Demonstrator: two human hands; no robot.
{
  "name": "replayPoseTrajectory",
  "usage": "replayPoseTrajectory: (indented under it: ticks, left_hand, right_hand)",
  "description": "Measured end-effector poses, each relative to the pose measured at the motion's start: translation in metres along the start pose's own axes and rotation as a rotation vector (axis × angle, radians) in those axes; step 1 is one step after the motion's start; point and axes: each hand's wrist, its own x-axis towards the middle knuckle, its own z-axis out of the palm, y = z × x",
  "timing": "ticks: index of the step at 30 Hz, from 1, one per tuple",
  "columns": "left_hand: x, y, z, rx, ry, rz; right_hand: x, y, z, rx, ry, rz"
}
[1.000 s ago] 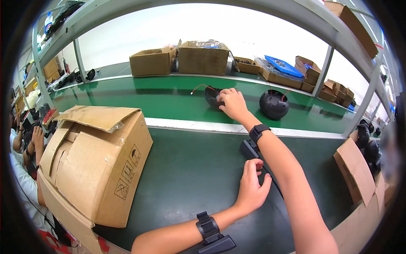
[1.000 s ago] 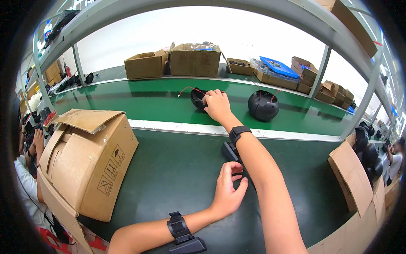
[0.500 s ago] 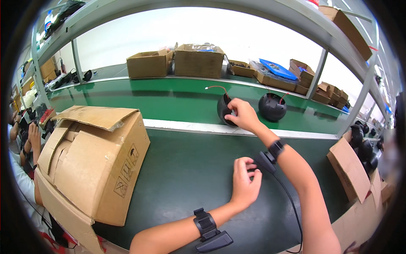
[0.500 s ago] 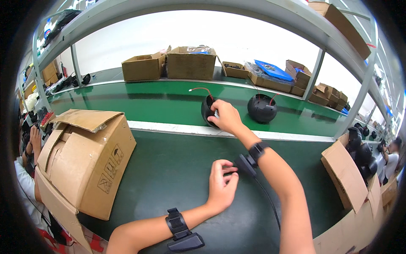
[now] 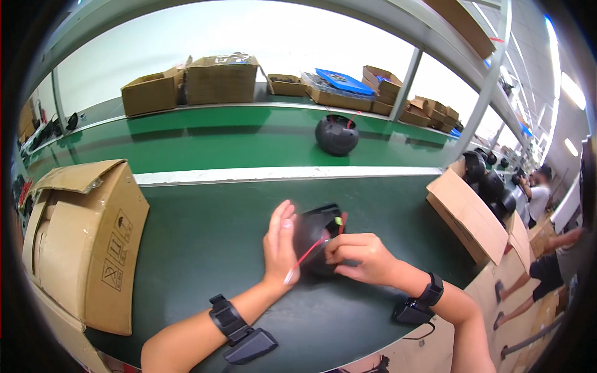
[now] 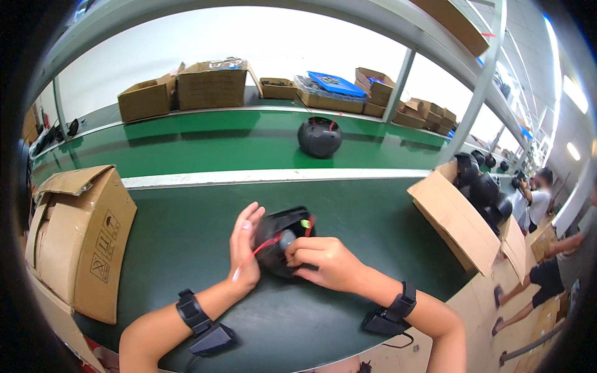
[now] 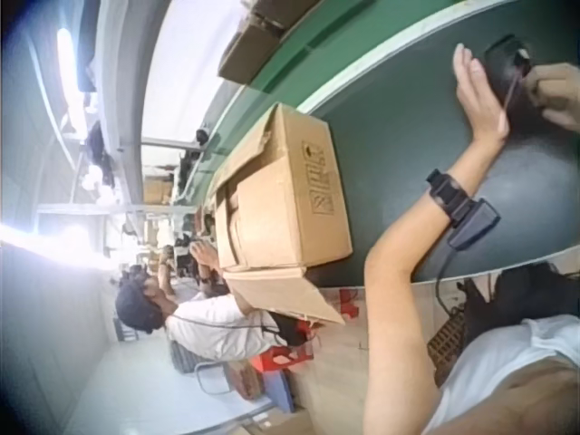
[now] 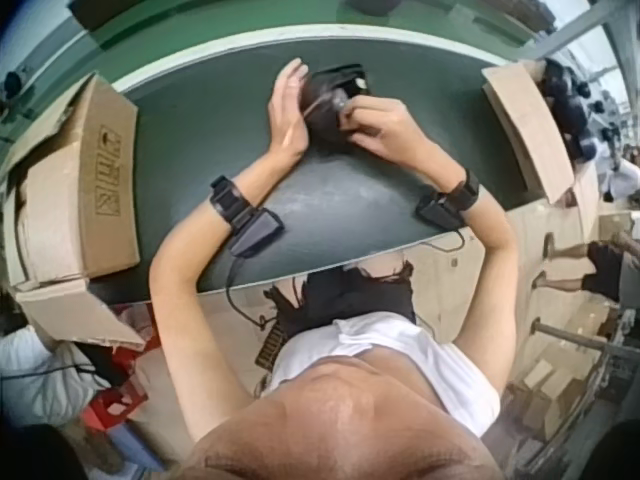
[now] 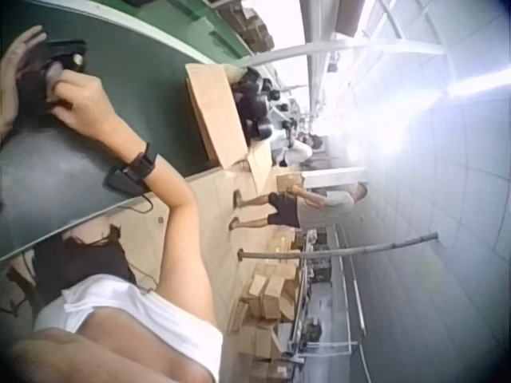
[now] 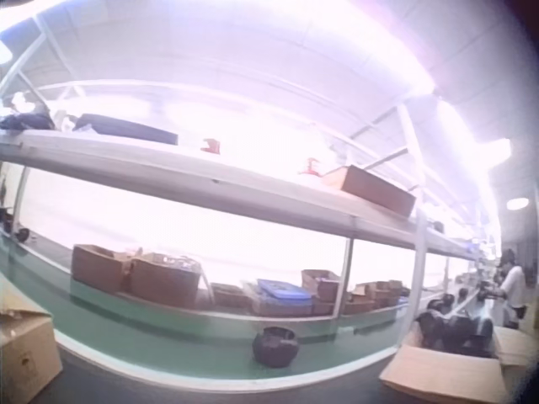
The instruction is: The recorder is assembling two halves of a black circular plastic housing, ensuring wires are correctly routed and the pieces snap together.
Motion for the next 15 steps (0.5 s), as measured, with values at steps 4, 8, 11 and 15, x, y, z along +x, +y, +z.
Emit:
replayPoseTrajectory:
  ticks: [4, 8, 11, 15]
  left_hand:
    - [-0.001, 0.026, -0.01, -0.012, -0.364, -0.068]
    - [-0.003, 0.032, -0.004, 0.357, -0.429, 0.445]
    - [0.002, 0.033, -0.003, 0.419, -0.48, 0.475]
    - [0.004, 0.033, -0.004, 0.353, -0.625, 0.425]
  right_hand:
    - [-0.015, 0.003, 0.003, 0.186, 0.01, 0.106]
    - [-0.026, 0.005, 0.005, 0.134, 0.022, 0.165]
    - [-0.021, 0.001, -0.008, 0.121, -0.043, 0.168]
    - [-0.022, -0.005, -0.029, -0.035, -0.136, 0.088]
